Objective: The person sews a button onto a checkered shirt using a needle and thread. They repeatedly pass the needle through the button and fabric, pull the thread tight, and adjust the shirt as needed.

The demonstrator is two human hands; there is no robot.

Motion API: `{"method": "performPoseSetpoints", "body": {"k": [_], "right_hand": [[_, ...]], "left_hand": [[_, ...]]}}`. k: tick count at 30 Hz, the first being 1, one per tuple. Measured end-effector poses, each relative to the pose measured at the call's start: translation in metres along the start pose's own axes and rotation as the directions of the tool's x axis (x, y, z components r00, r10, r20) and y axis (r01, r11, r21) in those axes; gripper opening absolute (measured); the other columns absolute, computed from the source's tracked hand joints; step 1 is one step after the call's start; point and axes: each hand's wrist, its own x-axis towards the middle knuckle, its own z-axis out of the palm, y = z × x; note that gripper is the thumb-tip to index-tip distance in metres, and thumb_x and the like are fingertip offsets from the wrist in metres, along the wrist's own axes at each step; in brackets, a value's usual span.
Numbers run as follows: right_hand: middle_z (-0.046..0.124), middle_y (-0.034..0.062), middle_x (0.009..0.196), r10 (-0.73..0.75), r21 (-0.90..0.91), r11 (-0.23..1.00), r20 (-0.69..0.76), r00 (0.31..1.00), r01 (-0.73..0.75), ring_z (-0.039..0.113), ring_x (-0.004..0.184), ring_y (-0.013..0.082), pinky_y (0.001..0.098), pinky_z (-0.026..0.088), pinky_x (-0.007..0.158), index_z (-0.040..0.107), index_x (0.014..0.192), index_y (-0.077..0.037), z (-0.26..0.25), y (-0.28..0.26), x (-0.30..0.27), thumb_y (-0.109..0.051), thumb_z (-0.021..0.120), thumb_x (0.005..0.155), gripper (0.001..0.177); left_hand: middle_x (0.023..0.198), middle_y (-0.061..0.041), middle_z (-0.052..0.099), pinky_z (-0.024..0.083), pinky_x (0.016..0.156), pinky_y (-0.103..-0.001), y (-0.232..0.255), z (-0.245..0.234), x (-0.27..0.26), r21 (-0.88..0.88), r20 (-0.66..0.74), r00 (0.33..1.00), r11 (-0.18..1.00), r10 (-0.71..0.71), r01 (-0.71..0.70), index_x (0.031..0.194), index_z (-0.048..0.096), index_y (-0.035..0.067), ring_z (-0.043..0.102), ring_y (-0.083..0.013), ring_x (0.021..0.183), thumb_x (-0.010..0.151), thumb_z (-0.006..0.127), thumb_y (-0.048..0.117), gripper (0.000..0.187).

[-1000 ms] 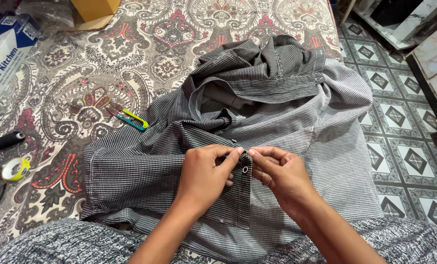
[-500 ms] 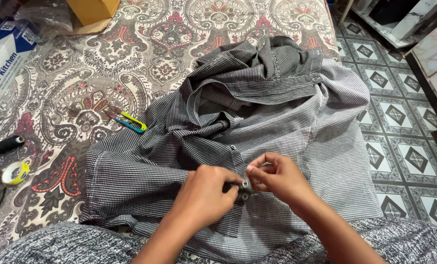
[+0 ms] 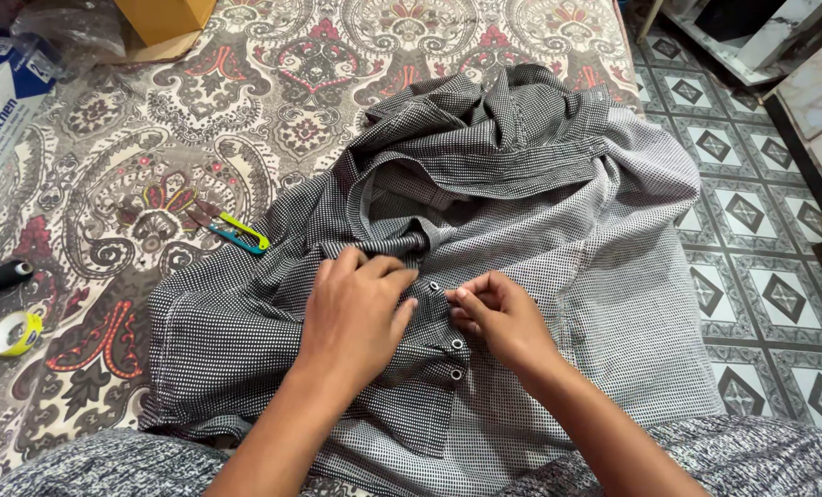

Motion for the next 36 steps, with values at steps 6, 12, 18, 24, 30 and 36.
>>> {"method": "performPoseSetpoints", "body": {"k": [6, 12, 18, 24, 30, 36], "right_hand": [[0.073, 0.0035, 0.092, 0.025, 0.055, 0.998, 0.045, 0.999, -0.028, 0.067, 0.083, 0.0094, 0.0241, 0.057, 0.079, 0.065, 0.103, -0.004, 0.003, -0.005, -0.002, -0.021, 0.061, 0.098, 0.018], [0.066, -0.0009, 0.083, -0.043, 0.070, 0.997, 0.066, 0.997, 0.038, 0.058, 0.073, 0.0055, 0.0222, 0.051, 0.069, 0.066, 0.101, -0.005, 0.005, -0.009, -0.006, -0.023, 0.064, 0.097, 0.019], [0.063, -0.0025, 0.075, -0.082, 0.110, 0.991, 0.083, 0.993, 0.073, 0.053, 0.068, 0.0058, 0.0224, 0.047, 0.065, 0.067, 0.102, -0.005, 0.002, -0.010, -0.009, -0.024, 0.065, 0.098, 0.019], [0.067, -0.0025, 0.077, -0.074, 0.098, 0.993, 0.065, 0.995, 0.067, 0.056, 0.068, 0.0054, 0.0232, 0.048, 0.065, 0.069, 0.101, -0.005, 0.002, -0.013, -0.011, -0.021, 0.066, 0.096, 0.017], [0.072, -0.0016, 0.081, -0.100, 0.016, 0.995, 0.048, 0.994, 0.100, 0.064, 0.075, 0.0052, 0.0225, 0.053, 0.073, 0.072, 0.099, -0.005, 0.000, -0.016, -0.013, -0.020, 0.070, 0.093, 0.017], [0.074, 0.0003, 0.082, -0.067, 0.006, 0.998, -0.008, 0.998, 0.067, 0.066, 0.077, 0.0068, 0.0243, 0.055, 0.076, 0.073, 0.099, -0.005, -0.001, -0.016, -0.017, -0.020, 0.072, 0.091, 0.017]], "left_hand": [[0.098, -0.002, 0.077, 0.053, 0.087, -0.040, 0.002, 0.004, -0.002, -0.044, 0.144, 0.976, 0.985, -0.160, 0.168, 0.096, 0.081, 0.015, 0.066, -0.0239, 0.093, 0.077, 0.080, 0.016, 0.019], [0.095, 0.000, 0.077, 0.057, 0.080, -0.039, 0.005, 0.002, 0.000, -0.102, 0.136, 0.963, 0.964, -0.232, 0.247, 0.088, 0.082, 0.016, 0.068, -0.0232, 0.093, 0.076, 0.080, 0.014, 0.013], [0.093, 0.001, 0.077, 0.057, 0.077, -0.038, 0.006, 0.003, -0.001, -0.140, 0.042, 0.979, 0.969, -0.198, 0.202, 0.087, 0.082, 0.016, 0.068, -0.0230, 0.089, 0.076, 0.078, 0.013, 0.011], [0.092, 0.000, 0.077, 0.056, 0.079, -0.039, 0.003, 0.006, 0.000, -0.183, 0.034, 0.976, 0.959, -0.214, 0.217, 0.084, 0.082, 0.017, 0.068, -0.0237, 0.089, 0.074, 0.079, 0.013, 0.012], [0.096, -0.002, 0.078, 0.057, 0.085, -0.038, 0.004, -0.003, 0.007, -0.212, 0.194, 0.957, 0.943, -0.217, 0.257, 0.085, 0.082, 0.017, 0.071, -0.0247, 0.093, 0.075, 0.075, 0.016, 0.012], [0.101, -0.002, 0.078, 0.059, 0.081, -0.037, 0.007, -0.010, 0.009, -0.190, 0.272, 0.900, 0.898, -0.340, 0.397, 0.091, 0.081, 0.018, 0.075, -0.0242, 0.091, 0.080, 0.068, 0.020, 0.017]]}}
